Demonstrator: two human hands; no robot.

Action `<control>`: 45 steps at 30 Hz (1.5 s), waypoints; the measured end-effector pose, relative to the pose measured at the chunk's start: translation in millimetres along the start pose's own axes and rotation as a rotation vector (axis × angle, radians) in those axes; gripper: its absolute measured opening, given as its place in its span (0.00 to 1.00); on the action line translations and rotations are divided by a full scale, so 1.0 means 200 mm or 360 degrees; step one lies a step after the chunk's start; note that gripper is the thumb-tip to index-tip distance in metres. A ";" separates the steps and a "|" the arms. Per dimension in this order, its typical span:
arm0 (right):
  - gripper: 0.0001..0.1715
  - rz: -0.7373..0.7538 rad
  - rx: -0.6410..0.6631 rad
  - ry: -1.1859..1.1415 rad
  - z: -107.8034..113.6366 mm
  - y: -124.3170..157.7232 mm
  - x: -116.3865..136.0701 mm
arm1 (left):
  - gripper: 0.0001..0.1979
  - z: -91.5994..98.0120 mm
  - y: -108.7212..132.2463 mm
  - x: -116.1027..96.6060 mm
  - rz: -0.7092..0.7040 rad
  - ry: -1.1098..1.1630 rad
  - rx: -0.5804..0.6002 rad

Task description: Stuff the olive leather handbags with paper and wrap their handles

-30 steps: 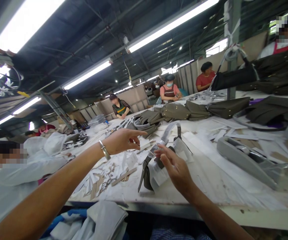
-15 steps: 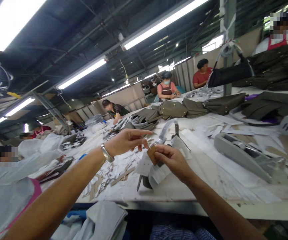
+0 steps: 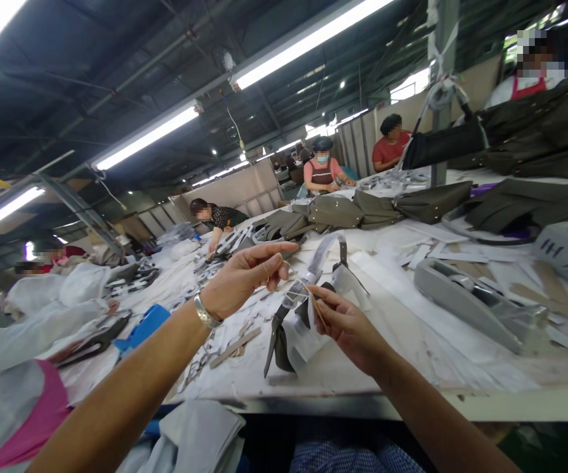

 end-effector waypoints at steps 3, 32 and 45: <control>0.26 -0.0016 0.0002 0.0181 0.01 0.00 -0.03 | 0.15 -0.02 0.00 0.02 -0.0019 0.0153 -0.0045; 0.25 -0.0060 -0.0510 0.0898 0.20 -0.10 -0.28 | 0.22 0.41 0.04 0.83 0.0392 -0.0623 -0.0031; 0.27 -0.0153 -0.0259 0.0900 0.06 -0.22 -0.30 | 0.17 0.44 0.02 0.93 0.0316 -0.0190 0.0114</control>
Point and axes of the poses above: each hand's wrist, its own y-axis away from the middle knuckle, its own z-axis out of the back of the hand, x = y × z, the point moved 3 cm from there along -y, towards the middle knuckle, and after that the axes turned 2 degrees about x, right-handed, at the moved point
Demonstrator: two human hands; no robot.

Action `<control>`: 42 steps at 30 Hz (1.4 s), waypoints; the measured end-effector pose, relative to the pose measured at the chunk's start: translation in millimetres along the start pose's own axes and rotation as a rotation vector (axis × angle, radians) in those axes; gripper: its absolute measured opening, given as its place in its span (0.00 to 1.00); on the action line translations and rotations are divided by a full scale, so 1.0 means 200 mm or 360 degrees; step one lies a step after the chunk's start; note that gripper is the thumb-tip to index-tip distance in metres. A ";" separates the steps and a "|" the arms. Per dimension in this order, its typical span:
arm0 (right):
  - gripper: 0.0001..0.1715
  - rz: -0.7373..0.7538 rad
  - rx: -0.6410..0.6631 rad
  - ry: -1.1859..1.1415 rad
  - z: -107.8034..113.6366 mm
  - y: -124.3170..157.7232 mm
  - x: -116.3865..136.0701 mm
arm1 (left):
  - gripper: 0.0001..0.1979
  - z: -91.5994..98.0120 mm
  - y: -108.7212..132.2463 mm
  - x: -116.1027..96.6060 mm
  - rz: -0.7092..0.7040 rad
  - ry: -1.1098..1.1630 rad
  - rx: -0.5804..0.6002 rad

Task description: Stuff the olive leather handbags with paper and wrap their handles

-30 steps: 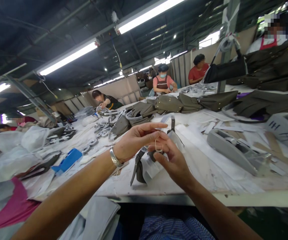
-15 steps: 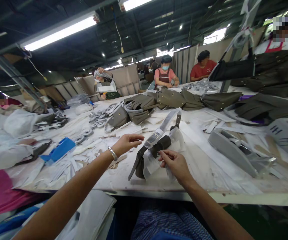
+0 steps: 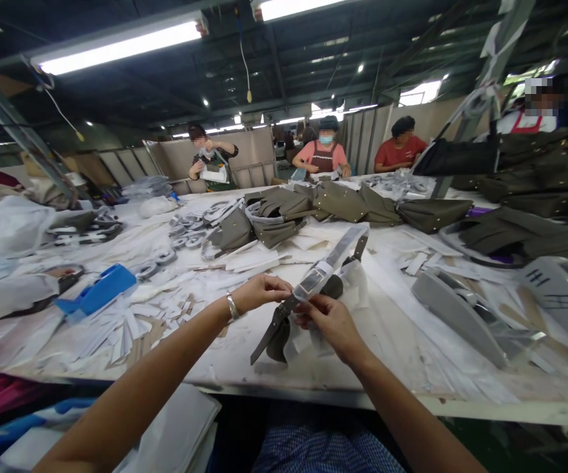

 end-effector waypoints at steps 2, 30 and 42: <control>0.27 0.0035 0.0111 0.0096 0.01 0.03 0.00 | 0.18 0.01 0.07 0.01 0.0068 0.0152 -0.0075; 0.30 0.0613 -0.0060 0.0972 -0.09 0.08 0.32 | 0.20 -0.10 0.22 -0.13 -0.0266 0.0323 -0.0377; 0.31 0.0565 -0.0213 0.1196 -0.06 0.07 0.30 | 0.25 -0.16 0.24 -0.16 -0.0291 0.0391 -0.0447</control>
Point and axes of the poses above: each hand's wrist, its own y-axis away from the middle knuckle, its own z-axis out of the back of the hand, x = y × z, the point moved 3 cm from there along -y, towards the middle knuckle, and after that the axes turned 2 degrees about x, right-handed, at the moved point
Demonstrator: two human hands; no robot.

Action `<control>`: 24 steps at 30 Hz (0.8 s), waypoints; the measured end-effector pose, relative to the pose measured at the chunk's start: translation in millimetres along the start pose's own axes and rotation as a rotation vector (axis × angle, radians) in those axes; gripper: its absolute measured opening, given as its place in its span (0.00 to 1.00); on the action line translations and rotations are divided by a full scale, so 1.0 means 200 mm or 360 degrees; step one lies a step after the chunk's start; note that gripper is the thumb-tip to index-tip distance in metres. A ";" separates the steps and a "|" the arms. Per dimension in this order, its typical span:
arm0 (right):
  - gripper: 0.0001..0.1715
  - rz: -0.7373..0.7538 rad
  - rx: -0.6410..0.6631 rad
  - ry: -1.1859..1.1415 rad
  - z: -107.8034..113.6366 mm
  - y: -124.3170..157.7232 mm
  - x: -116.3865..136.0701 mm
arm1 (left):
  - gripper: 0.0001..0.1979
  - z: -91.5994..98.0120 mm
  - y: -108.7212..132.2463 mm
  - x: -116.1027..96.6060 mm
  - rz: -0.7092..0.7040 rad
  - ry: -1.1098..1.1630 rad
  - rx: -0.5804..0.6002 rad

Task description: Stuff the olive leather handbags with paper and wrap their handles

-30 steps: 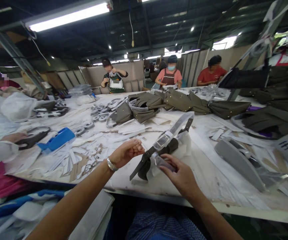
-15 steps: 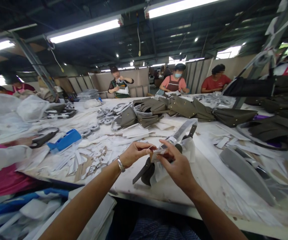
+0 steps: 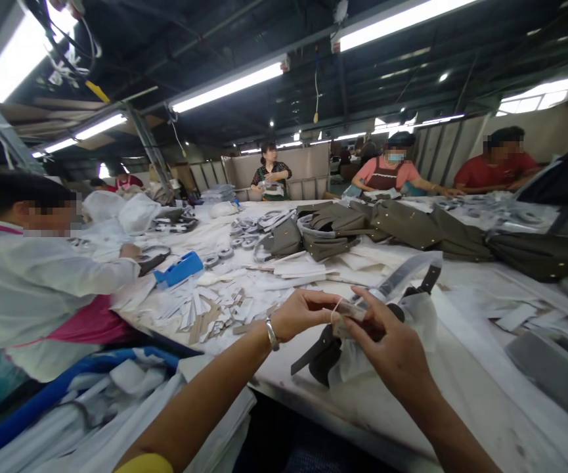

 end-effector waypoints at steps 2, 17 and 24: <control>0.32 0.0037 0.0040 0.0058 0.01 -0.01 0.02 | 0.22 -0.04 -0.01 -0.05 -0.0113 -0.0251 -0.0052; 0.26 -0.0474 -0.0106 -0.1413 -0.05 0.11 -0.10 | 0.12 -0.05 0.15 -0.10 -0.0250 -0.1031 -0.0601; 0.27 -0.0009 0.0084 -0.0433 -0.03 0.11 -0.09 | 0.11 -0.09 0.28 -0.30 -0.0585 -0.1336 -0.0754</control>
Point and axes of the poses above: each hand's wrist, its own y-axis away from the middle knuckle, its own z-axis out of the back of the hand, x = y × z, the point moved 3 cm from there along -y, towards the middle knuckle, and after that the axes turned 2 degrees about x, right-handed, at the moved point
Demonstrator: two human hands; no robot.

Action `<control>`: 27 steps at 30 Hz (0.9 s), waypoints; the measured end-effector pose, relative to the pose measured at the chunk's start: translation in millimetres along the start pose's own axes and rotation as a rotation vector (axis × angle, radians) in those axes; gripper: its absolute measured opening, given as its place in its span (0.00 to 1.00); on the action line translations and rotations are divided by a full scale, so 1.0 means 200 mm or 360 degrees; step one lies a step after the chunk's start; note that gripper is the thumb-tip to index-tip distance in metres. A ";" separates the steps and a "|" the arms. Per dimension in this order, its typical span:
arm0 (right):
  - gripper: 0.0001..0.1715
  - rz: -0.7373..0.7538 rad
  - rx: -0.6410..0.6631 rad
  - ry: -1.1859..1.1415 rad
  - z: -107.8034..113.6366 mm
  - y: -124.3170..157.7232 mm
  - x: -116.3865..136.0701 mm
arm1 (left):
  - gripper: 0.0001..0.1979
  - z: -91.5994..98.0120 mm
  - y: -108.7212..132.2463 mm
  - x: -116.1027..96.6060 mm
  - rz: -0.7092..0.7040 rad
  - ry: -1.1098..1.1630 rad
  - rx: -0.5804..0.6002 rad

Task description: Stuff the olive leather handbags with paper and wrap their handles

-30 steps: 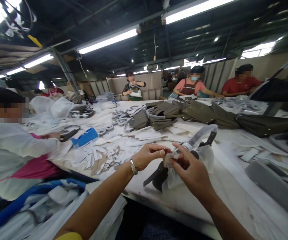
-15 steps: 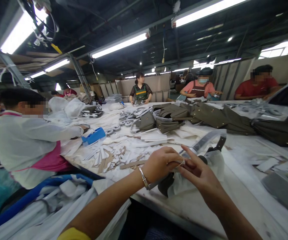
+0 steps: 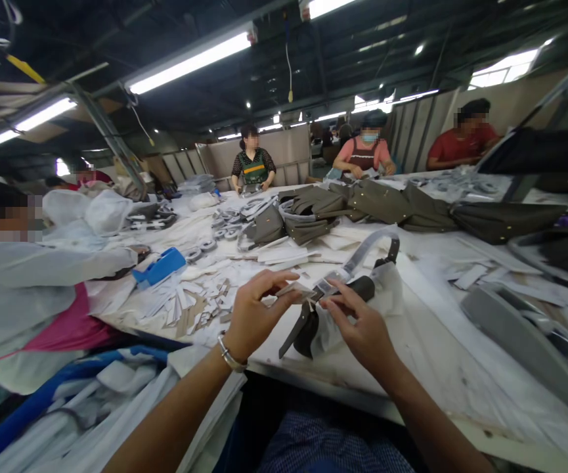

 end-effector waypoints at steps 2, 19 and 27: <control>0.30 -0.0004 0.0117 0.0040 -0.02 -0.02 -0.02 | 0.11 0.03 0.04 -0.08 -0.0252 -0.0178 0.0017; 0.27 -0.0174 -0.0173 -0.0567 0.02 -0.01 -0.04 | 0.18 -0.17 0.41 0.25 0.0476 0.0280 0.0288; 0.31 -0.0102 0.0156 -0.0473 0.01 -0.01 -0.06 | 0.40 -0.62 0.51 0.43 0.0804 0.0734 0.0232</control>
Point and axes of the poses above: each hand's wrist, its own y-axis away from the middle knuckle, its own z-axis out of the back of the hand, x = y × z, the point moved 3 cm from there along -y, towards the middle knuckle, and after that the axes turned 2 degrees about x, right-handed, at the moved point
